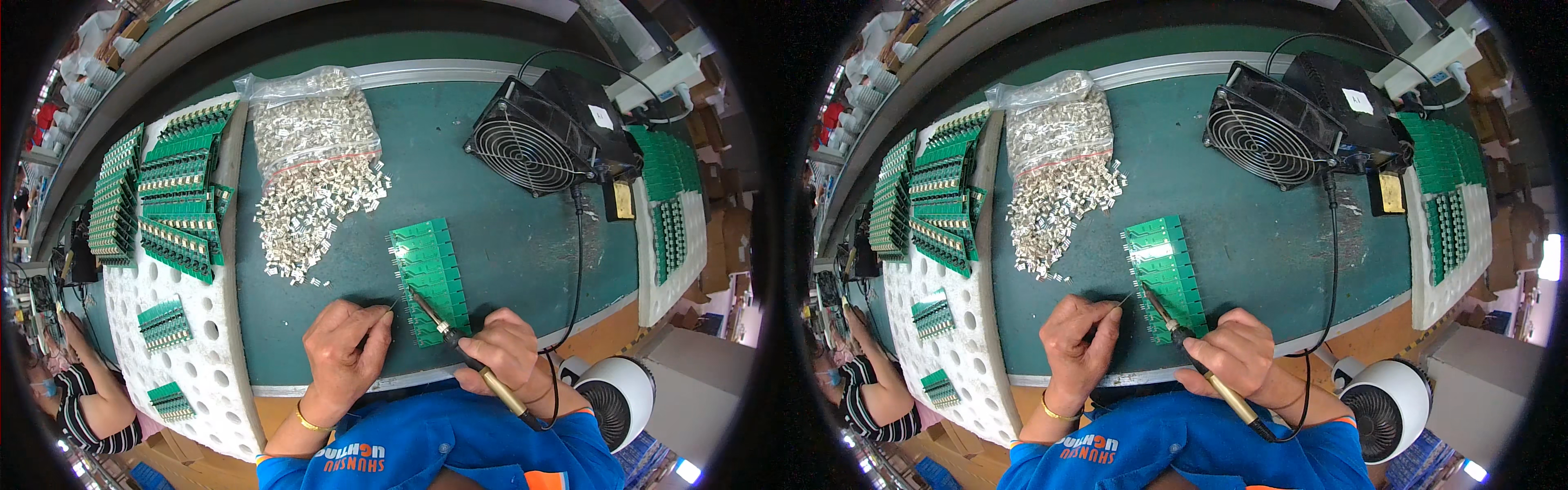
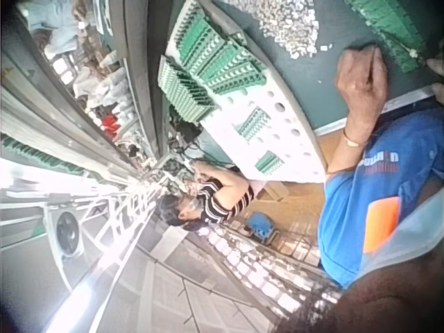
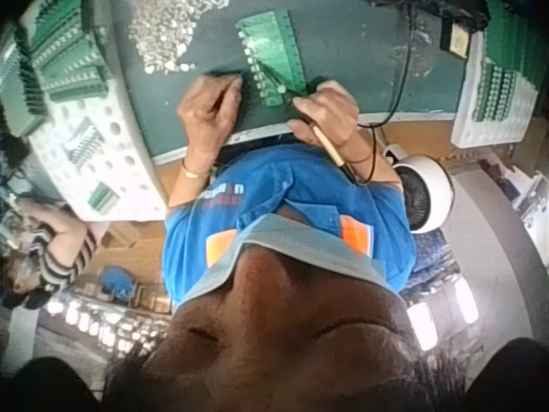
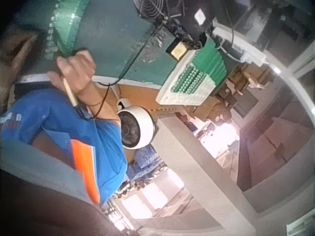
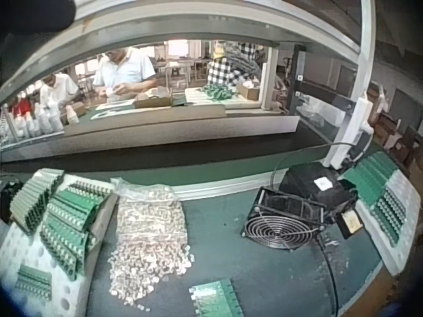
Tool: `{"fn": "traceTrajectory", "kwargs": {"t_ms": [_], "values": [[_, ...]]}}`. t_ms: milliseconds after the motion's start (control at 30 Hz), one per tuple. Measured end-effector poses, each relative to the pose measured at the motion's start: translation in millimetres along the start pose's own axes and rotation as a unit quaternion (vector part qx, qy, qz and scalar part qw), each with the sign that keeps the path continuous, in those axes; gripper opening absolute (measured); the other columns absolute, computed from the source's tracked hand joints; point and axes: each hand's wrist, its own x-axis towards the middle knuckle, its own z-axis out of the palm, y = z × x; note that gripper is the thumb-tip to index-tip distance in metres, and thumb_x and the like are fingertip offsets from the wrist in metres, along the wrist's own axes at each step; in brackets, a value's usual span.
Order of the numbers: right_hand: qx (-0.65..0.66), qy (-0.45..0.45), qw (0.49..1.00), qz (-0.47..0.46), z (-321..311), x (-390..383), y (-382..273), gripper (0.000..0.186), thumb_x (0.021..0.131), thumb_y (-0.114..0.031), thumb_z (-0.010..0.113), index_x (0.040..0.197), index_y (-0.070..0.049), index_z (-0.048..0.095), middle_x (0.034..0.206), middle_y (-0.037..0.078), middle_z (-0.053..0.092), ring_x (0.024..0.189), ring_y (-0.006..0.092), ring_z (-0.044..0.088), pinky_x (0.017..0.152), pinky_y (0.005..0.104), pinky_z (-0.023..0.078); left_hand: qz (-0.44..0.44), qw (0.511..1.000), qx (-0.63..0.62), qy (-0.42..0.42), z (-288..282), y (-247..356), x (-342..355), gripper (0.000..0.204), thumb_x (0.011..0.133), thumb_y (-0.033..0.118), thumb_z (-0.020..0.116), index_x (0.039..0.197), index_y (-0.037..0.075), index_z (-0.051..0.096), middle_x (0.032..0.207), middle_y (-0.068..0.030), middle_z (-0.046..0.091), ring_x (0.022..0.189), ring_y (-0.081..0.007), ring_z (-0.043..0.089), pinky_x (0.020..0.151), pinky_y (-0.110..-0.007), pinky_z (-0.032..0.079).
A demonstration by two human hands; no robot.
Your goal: The person solders electronic components onto circuit boards using a soldering iron and solder wire.
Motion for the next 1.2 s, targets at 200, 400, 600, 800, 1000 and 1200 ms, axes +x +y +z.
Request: {"fn": "traceTrajectory", "kwargs": {"t_ms": [200, 400, 600, 800, 1000, 1200], "values": [[0.003, 0.004, 1.0, -0.005, 1.2, -1.5, 0.8, 0.036, 0.082, -0.032, 0.08, 0.097, -0.002, 0.066, 0.065, 0.005, 0.059, 0.053, 0.0202, 0.057, 0.054, 0.032, 0.046, -0.004, 1.0, 0.0, -0.007, -0.5, -1.3, -0.9, 0.008, 0.078, -0.002, 0.075, 0.086, 0.0, 0.075, 0.07, -0.0084, 0.065, 0.062, -0.0181, 0.058, 0.055, -0.03, 0.046], [0.003, 0.007, 1.0, -0.003, 1.3, -0.6, 0.2, 0.036, 0.082, -0.032, 0.08, 0.097, -0.002, 0.066, 0.066, 0.005, 0.058, 0.053, 0.0201, 0.057, 0.054, 0.032, 0.046, -0.015, 1.0, -0.002, -0.004, 1.8, 0.2, 1.9, 0.009, 0.076, -0.001, 0.075, 0.085, 0.002, 0.075, 0.068, -0.0092, 0.064, 0.061, -0.0234, 0.06, 0.057, -0.034, 0.048], [0.009, -0.001, 1.0, -0.003, 0.7, -2.0, -0.3, 0.037, 0.083, -0.033, 0.079, 0.097, -0.002, 0.066, 0.066, 0.005, 0.058, 0.053, 0.02, 0.057, 0.054, 0.0319, 0.046, -0.015, 1.0, 0.002, -0.006, 1.7, 0.8, 2.5, 0.009, 0.077, -0.001, 0.074, 0.085, 0.002, 0.075, 0.068, -0.009, 0.064, 0.061, -0.0232, 0.06, 0.057, -0.034, 0.048], [0.012, 0.0, 1.0, -0.008, 0.1, -3.6, 0.4, 0.037, 0.083, -0.033, 0.079, 0.097, -0.001, 0.067, 0.066, 0.005, 0.057, 0.053, 0.0198, 0.056, 0.054, 0.0319, 0.046, -0.016, 1.0, 0.001, -0.006, 1.1, 0.8, 2.2, 0.009, 0.077, -0.001, 0.074, 0.085, 0.001, 0.075, 0.067, -0.0082, 0.063, 0.06, -0.0223, 0.06, 0.056, -0.033, 0.048], [0.011, 0.008, 1.0, -0.008, 1.1, -2.6, 1.2, 0.035, 0.084, -0.032, 0.078, 0.097, -0.001, 0.066, 0.065, 0.005, 0.057, 0.053, 0.0198, 0.056, 0.054, 0.0319, 0.046, -0.01, 1.0, 0.003, 0.001, 3.0, -0.5, 2.9, 0.01, 0.076, -0.002, 0.075, 0.085, 0.002, 0.075, 0.065, -0.0077, 0.062, 0.059, -0.022, 0.059, 0.055, -0.033, 0.047], [0.004, -0.009, 1.0, -0.012, -3.9, -1.6, -0.5, 0.034, 0.085, -0.032, 0.077, 0.096, -0.002, 0.066, 0.065, 0.005, 0.057, 0.053, 0.02, 0.055, 0.054, 0.0325, 0.046, -0.011, 1.0, 0.0, -0.002, 0.0, 0.3, 3.0, 0.007, 0.078, -0.002, 0.074, 0.084, 0.001, 0.074, 0.067, -0.0081, 0.063, 0.06, -0.0194, 0.058, 0.054, -0.03, 0.045]]}}
